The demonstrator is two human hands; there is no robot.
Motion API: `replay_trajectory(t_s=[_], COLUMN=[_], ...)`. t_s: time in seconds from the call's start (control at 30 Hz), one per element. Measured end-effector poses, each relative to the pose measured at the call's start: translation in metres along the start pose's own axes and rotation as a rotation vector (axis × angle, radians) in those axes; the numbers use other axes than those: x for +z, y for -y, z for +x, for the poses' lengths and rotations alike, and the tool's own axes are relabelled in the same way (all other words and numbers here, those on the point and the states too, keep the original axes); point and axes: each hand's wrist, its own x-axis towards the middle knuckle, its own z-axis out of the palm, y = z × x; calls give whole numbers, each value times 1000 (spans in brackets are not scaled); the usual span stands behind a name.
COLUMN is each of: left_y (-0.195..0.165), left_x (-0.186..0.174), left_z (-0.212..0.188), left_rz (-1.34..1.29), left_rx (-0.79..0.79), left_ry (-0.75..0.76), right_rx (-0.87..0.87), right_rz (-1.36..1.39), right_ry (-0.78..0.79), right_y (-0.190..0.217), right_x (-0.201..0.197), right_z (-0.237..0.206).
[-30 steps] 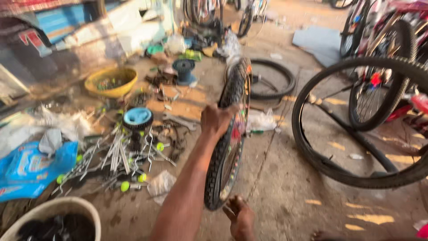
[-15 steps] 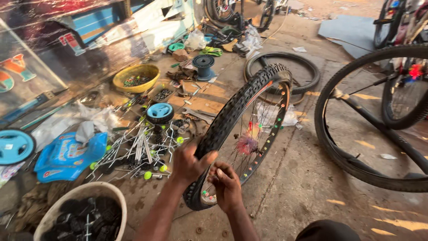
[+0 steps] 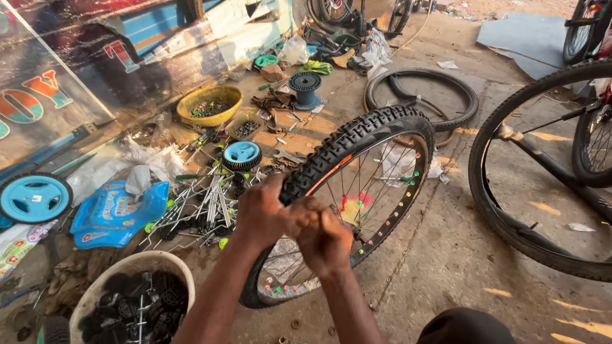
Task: The person removes an inner tube from a bicycle tire using tire levers and then fits the tire back onto the rim by hand. The person works on the wheel while sitting on the floor in a workshop.
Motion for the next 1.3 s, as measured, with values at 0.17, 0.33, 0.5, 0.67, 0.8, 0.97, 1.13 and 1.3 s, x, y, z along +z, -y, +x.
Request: replay_trajectory(t_s=[0.17, 0.33, 0.5, 0.67, 0.8, 0.97, 1.13, 1.3], left_y=[-1, -55, -106, -119, -114, -99, -96, -88], left_x=[-43, -71, -31, -14, -20, -35, -44, -64], left_z=[-25, -6, 41, 37, 26, 25, 42, 68], left_rz=[-159, 5, 395, 627, 775, 571, 709, 523], left_rx=[-107, -54, -77, 133, 207, 91, -70, -169], left_ry=[24, -28, 322, 150, 24, 42, 240, 450], right_rx=[-103, -98, -227, -101, 65, 213, 264, 38], right_rz=[-52, -275, -351, -168, -134, 5, -186, -313], right_ry=[-219, -375, -445, -443, -325, -31, 21, -215], right_y=[26, -1, -26, -18, -17, -24, -36, -69], right_x=[57, 78, 46, 47, 62, 52, 41, 47], right_z=[32, -3, -13, -5, -14, -22, 3, 11])
